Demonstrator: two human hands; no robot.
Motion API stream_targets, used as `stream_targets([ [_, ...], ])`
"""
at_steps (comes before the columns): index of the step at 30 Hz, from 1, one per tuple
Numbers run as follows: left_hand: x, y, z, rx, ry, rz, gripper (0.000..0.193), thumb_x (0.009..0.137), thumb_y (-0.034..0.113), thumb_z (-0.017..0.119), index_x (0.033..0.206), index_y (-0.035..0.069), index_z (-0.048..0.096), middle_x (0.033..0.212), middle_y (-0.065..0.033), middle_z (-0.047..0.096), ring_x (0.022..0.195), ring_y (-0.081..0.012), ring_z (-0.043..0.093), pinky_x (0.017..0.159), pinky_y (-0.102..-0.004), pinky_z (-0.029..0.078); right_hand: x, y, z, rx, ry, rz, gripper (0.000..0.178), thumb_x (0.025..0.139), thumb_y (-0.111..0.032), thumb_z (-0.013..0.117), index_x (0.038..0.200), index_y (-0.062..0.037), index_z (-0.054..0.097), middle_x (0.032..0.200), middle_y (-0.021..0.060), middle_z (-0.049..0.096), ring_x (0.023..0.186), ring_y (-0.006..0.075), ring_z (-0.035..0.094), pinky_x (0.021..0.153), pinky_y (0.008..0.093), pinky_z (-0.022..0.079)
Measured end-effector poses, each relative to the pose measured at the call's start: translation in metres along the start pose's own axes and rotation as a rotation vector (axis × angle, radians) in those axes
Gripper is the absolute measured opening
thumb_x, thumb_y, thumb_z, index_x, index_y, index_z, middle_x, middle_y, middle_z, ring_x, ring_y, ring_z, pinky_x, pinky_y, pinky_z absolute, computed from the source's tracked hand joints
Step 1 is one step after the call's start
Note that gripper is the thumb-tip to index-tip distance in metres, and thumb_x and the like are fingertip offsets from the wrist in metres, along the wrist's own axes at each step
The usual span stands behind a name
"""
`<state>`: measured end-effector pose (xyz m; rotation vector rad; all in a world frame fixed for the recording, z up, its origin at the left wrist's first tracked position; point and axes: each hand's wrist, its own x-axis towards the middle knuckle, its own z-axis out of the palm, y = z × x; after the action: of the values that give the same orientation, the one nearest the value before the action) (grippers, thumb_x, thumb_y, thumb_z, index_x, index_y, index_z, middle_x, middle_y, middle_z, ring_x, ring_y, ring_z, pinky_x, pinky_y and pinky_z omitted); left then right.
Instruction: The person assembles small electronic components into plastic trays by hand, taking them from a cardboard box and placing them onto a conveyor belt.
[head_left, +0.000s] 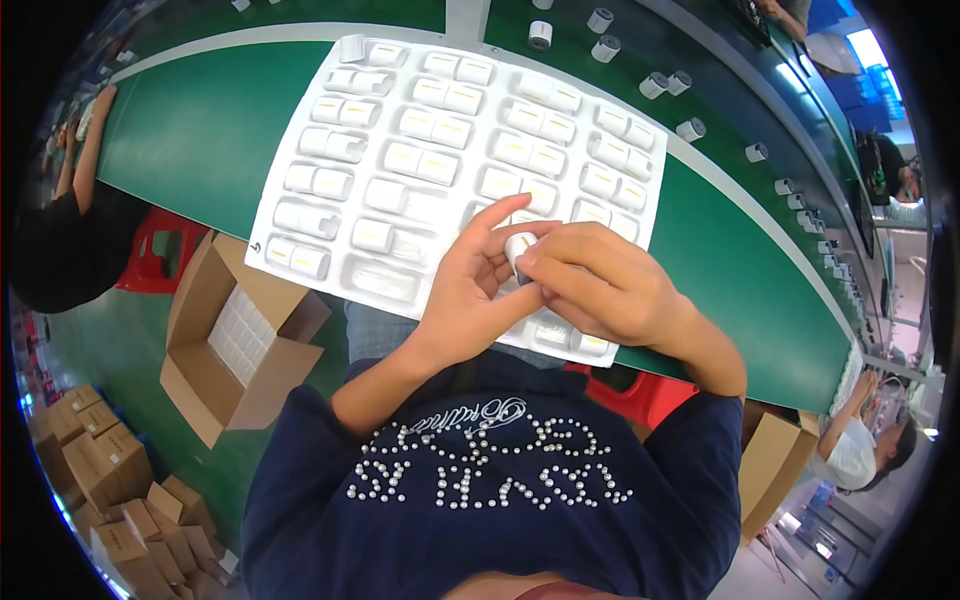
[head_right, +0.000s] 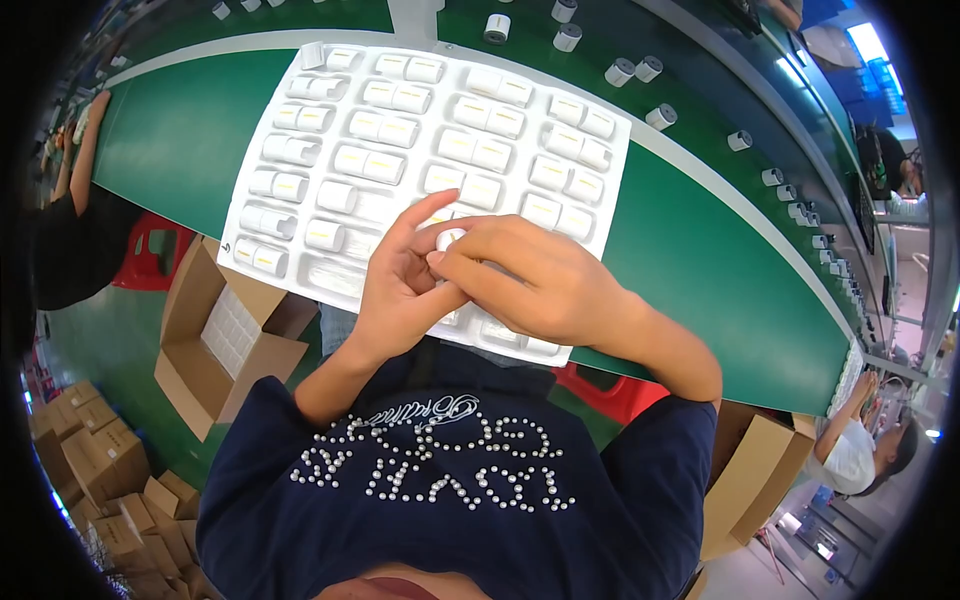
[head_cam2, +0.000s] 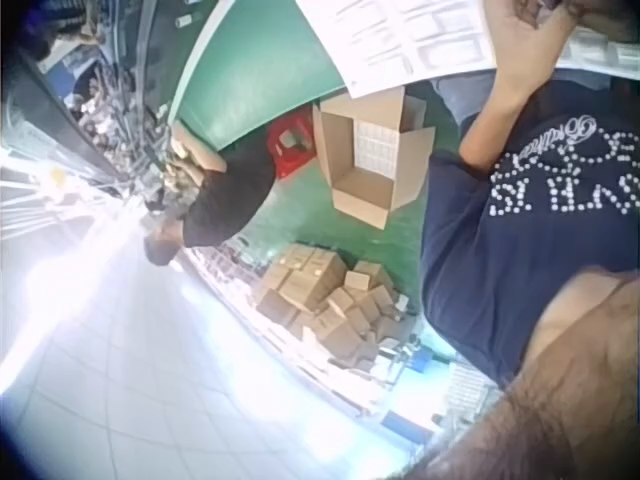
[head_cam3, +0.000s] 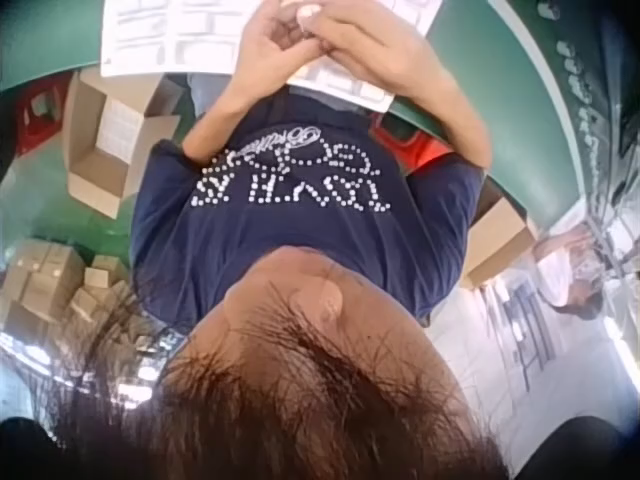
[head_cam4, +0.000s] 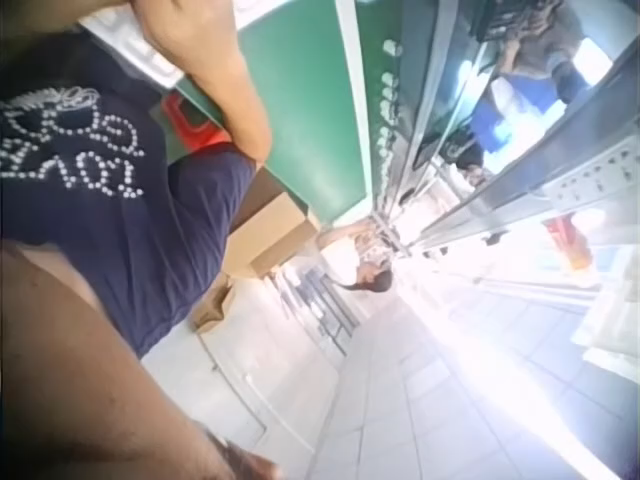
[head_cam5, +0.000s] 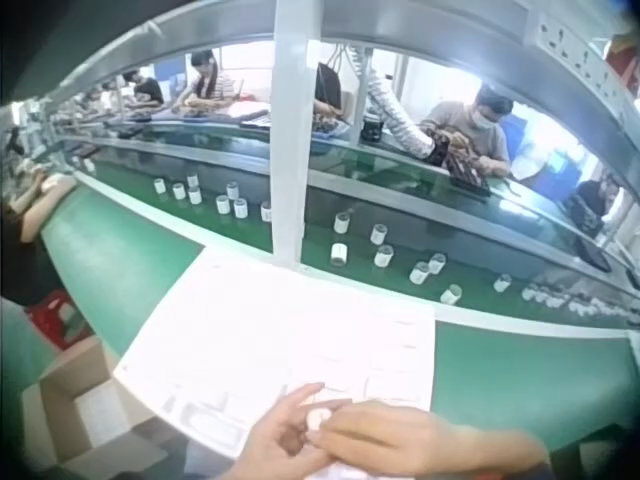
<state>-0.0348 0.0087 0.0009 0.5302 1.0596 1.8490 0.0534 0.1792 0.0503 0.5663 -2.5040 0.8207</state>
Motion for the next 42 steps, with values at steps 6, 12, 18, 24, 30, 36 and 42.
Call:
stream_targets([
  [6,-0.002,0.004,-0.008,0.159,0.036,0.020,0.071,0.083,-0.009,0.068,0.145,0.004,0.036,0.131,-0.0143,0.059,0.119,-0.0192,0.057,0.101,-0.0346,0.048,0.000,0.000,0.004,0.016,-0.102,0.028,0.040,0.070,0.000,0.078,0.108,0.0049,0.065,0.107,0.0165,0.065,0.096,0.0340,0.067,0.081,0.0397,0.057],
  [12,-0.002,0.025,-0.011,0.493,0.090,0.119,0.067,0.080,-0.005,0.074,0.139,0.003,0.044,0.132,-0.0156,0.057,0.117,-0.0229,0.058,0.094,-0.0345,0.051,-0.001,0.014,0.001,-0.026,-0.052,0.084,0.031,0.079,-0.001,0.072,0.109,0.0016,0.066,0.108,0.0152,0.066,0.097,0.0324,0.067,0.081,0.0379,0.056],
  [18,-0.030,0.058,-0.044,1.415,0.495,0.372,0.045,0.083,0.009,0.076,0.124,0.002,0.060,0.120,-0.0155,0.057,0.108,-0.0295,0.056,0.085,-0.0390,0.047,-0.042,0.113,-0.102,-0.393,0.491,0.529,0.038,0.084,-0.006,0.073,0.120,-0.0001,0.064,0.109,0.0140,0.070,0.095,0.0193,0.070,0.085,0.0315,0.056],
  [24,-0.033,0.044,-0.069,1.587,0.490,0.158,0.031,0.090,0.018,0.071,0.113,-0.001,0.064,0.112,-0.0163,0.056,0.107,-0.0345,0.054,0.093,-0.0416,0.043,-0.168,0.214,-0.136,-0.554,0.475,0.993,0.043,0.078,-0.017,0.078,0.115,0.0005,0.067,0.106,0.0177,0.073,0.092,0.0252,0.073,0.085,0.0343,0.057],
  [30,-0.026,0.051,-0.060,1.581,0.456,0.151,0.027,0.091,0.013,0.069,0.113,-0.001,0.065,0.112,-0.0124,0.058,0.104,-0.0272,0.056,0.086,-0.0355,0.045,-0.167,0.224,-0.119,-0.515,0.517,0.916,0.046,0.078,-0.016,0.075,0.119,0.0007,0.063,0.106,0.0199,0.069,0.091,0.0301,0.070,0.084,0.0372,0.055],
  [36,-0.021,0.037,-0.060,0.942,0.324,0.381,0.036,0.086,-0.005,0.068,0.121,-0.002,0.060,0.123,-0.0140,0.055,0.109,-0.0230,0.056,0.089,-0.0350,0.051,-0.148,0.216,-0.106,-0.770,0.655,0.778,0.057,0.084,-0.041,0.074,0.123,-0.0018,0.061,0.117,0.0190,0.060,0.099,0.0362,0.062,0.086,0.0429,0.051],
  [42,-0.006,0.006,-0.024,0.755,0.030,0.194,0.059,0.079,-0.007,0.072,0.134,0.003,0.052,0.130,-0.0089,0.049,0.110,-0.0156,0.052,0.085,-0.0264,0.046,-0.195,0.226,-0.213,-1.115,0.874,0.694,0.025,0.089,-0.024,0.066,0.105,-0.0043,0.068,0.098,0.0177,0.068,0.091,0.0376,0.064,0.082,0.0448,0.051],
])
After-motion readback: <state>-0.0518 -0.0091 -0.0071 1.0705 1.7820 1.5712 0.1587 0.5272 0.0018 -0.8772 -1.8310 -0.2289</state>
